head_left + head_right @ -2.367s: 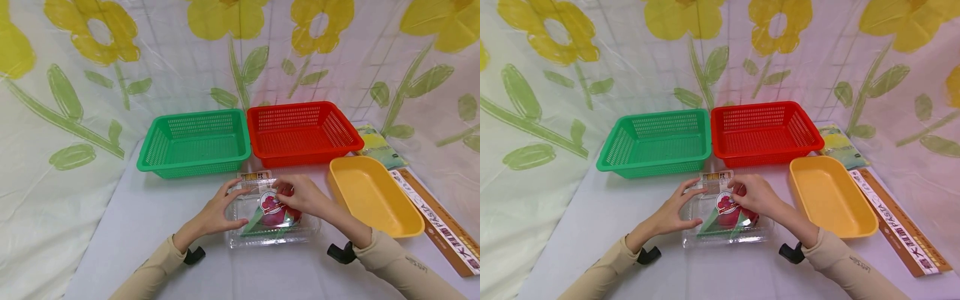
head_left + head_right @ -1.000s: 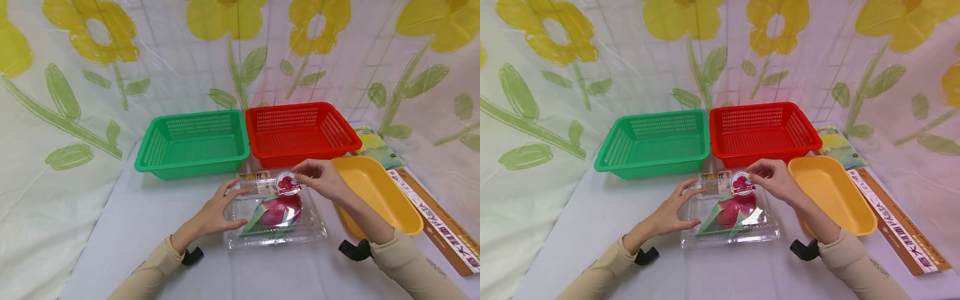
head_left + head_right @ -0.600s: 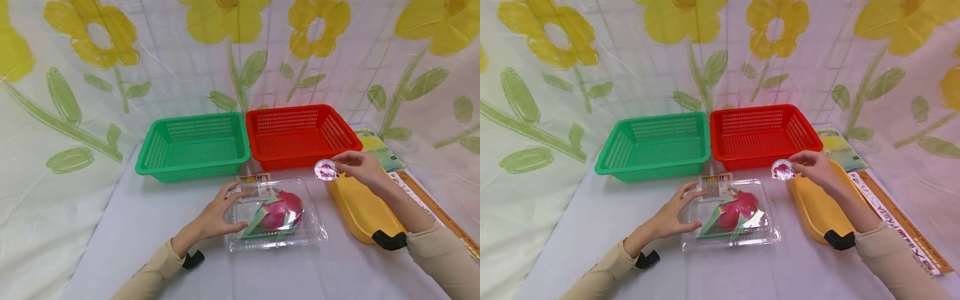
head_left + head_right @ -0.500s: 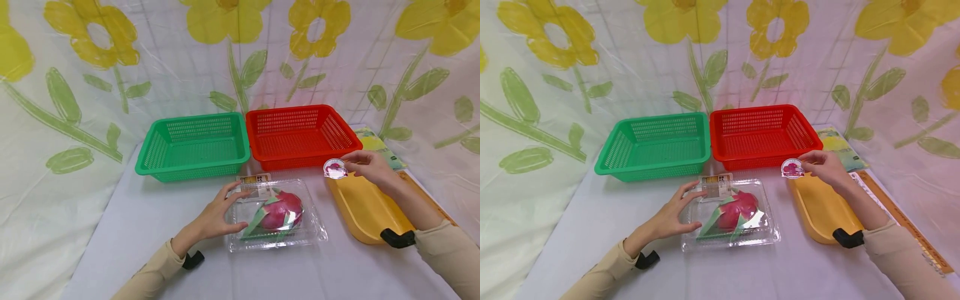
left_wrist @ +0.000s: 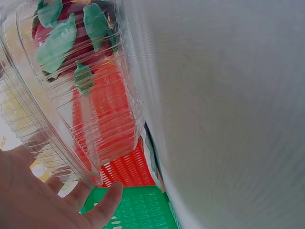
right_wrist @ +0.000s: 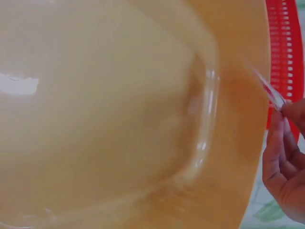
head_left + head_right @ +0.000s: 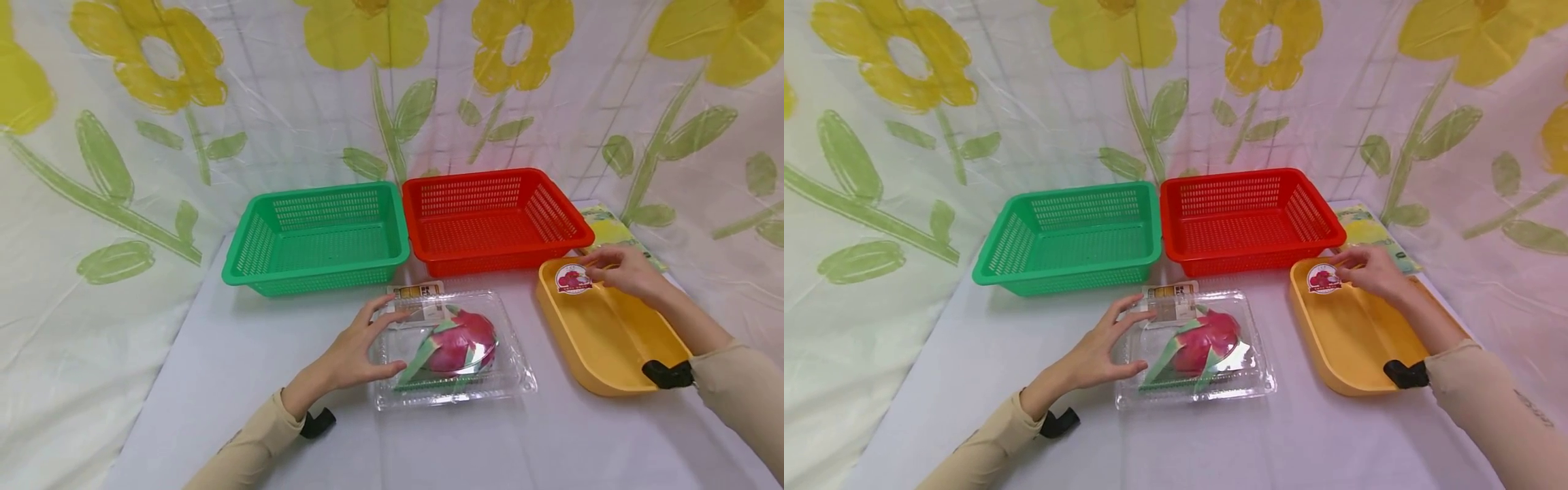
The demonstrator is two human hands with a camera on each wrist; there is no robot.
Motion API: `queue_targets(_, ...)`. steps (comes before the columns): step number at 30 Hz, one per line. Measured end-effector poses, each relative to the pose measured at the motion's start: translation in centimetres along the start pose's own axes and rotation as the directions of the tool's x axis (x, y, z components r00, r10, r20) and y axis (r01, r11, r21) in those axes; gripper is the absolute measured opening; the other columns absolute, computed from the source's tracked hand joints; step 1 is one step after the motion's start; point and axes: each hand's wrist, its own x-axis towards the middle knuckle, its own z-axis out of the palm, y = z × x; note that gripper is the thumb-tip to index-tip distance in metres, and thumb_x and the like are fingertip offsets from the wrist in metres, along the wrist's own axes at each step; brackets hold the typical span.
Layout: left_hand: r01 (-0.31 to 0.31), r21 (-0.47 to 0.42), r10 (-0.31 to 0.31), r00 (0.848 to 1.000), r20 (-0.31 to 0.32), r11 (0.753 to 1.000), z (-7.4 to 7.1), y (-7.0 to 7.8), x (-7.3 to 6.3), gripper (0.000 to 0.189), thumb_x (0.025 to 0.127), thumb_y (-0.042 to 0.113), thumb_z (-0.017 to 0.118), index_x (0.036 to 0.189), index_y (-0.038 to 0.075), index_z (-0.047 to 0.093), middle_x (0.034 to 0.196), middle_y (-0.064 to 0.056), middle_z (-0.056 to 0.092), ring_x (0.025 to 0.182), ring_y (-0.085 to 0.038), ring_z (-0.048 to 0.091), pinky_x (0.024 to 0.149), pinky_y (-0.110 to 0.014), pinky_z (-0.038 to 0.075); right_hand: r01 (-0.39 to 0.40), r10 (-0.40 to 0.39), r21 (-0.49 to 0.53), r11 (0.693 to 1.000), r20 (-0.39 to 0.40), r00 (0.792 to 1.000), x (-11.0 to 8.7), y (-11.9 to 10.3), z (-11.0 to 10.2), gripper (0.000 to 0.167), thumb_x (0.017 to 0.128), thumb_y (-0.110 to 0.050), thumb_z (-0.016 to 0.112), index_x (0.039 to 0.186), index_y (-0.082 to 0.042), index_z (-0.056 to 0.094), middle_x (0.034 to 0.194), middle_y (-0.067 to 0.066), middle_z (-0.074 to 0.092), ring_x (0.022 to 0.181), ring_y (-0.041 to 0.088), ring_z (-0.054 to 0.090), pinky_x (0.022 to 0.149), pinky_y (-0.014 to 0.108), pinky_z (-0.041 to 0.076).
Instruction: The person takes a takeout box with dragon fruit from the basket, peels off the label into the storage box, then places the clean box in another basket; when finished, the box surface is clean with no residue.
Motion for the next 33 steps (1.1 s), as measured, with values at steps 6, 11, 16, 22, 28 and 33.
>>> queue_targets(6,0.002,0.003,-0.002,1.000,-0.004,1.000,0.0,0.0,-0.1,0.077,0.080,0.051,0.071,0.149,0.032,0.040,0.161,0.001,0.016,0.139,-0.037,0.035,0.091,-0.058,0.047,0.059,-0.057,-0.033,0.998,0.050,0.997,0.9,0.7,0.5,0.026,0.089,0.000,0.065,0.111,0.014,0.064,0.087,0.017,0.069,0.068,0.016,0.062,0.058,0.028,0.053)
queue_targets(11,0.003,-0.003,-0.003,1.000,0.001,1.000,0.0,0.0,-0.1,0.077,0.080,0.051,0.071,0.149,0.029,0.041,0.161,-0.007,0.018,0.138,-0.038,0.036,0.091,-0.060,0.046,0.076,-0.072,-0.047,0.996,0.079,0.994,1.4,1.2,1.1,0.025,0.088,0.003,0.066,0.108,0.017,0.063,0.085,0.019,0.069,0.065,0.016,0.061,0.056,0.028,0.052)
queue_targets(16,0.009,0.001,-0.009,1.000,0.011,1.000,0.0,0.0,-0.1,0.077,0.081,0.051,0.071,0.149,0.028,0.041,0.161,-0.004,0.016,0.138,-0.038,0.036,0.092,-0.060,0.046,0.047,-0.041,-0.071,0.996,0.094,0.995,1.6,1.6,1.4,0.025,0.088,0.003,0.065,0.108,0.018,0.062,0.084,0.017,0.069,0.063,0.018,0.058,0.055,0.027,0.051)
queue_targets(22,0.003,0.012,-0.003,1.000,0.006,1.000,0.0,0.0,0.0,0.077,0.081,0.051,0.070,0.149,0.030,0.040,0.161,-0.002,0.016,0.137,-0.037,0.037,0.092,-0.059,0.047,0.066,-0.057,-0.093,0.994,0.091,0.994,1.8,1.7,1.1,0.025,0.089,0.004,0.063,0.109,0.019,0.061,0.085,0.021,0.069,0.063,0.017,0.058,0.055,0.026,0.050)
queue_targets(28,0.000,0.010,0.000,1.000,0.002,1.000,0.0,0.0,0.0,0.077,0.081,0.050,0.070,0.149,0.028,0.041,0.161,0.000,0.016,0.137,-0.037,0.037,0.093,-0.059,0.046,0.079,-0.073,-0.098,0.992,0.056,0.996,1.7,1.0,0.7,0.029,0.090,-0.001,0.063,0.112,0.018,0.061,0.088,0.023,0.069,0.064,0.017,0.060,0.057,0.025,0.051)
queue_targets(33,0.011,0.034,-0.012,1.000,0.020,0.999,-0.2,0.0,0.0,0.078,0.081,0.052,0.070,0.149,0.027,0.042,0.161,0.001,0.017,0.135,-0.034,0.040,0.092,-0.057,0.048,0.087,-0.087,-0.097,0.991,0.011,0.996,1.2,-0.7,0.7,0.030,0.093,-0.009,0.064,0.115,0.012,0.065,0.092,0.022,0.070,0.066,0.012,0.061,0.057,0.026,0.052)
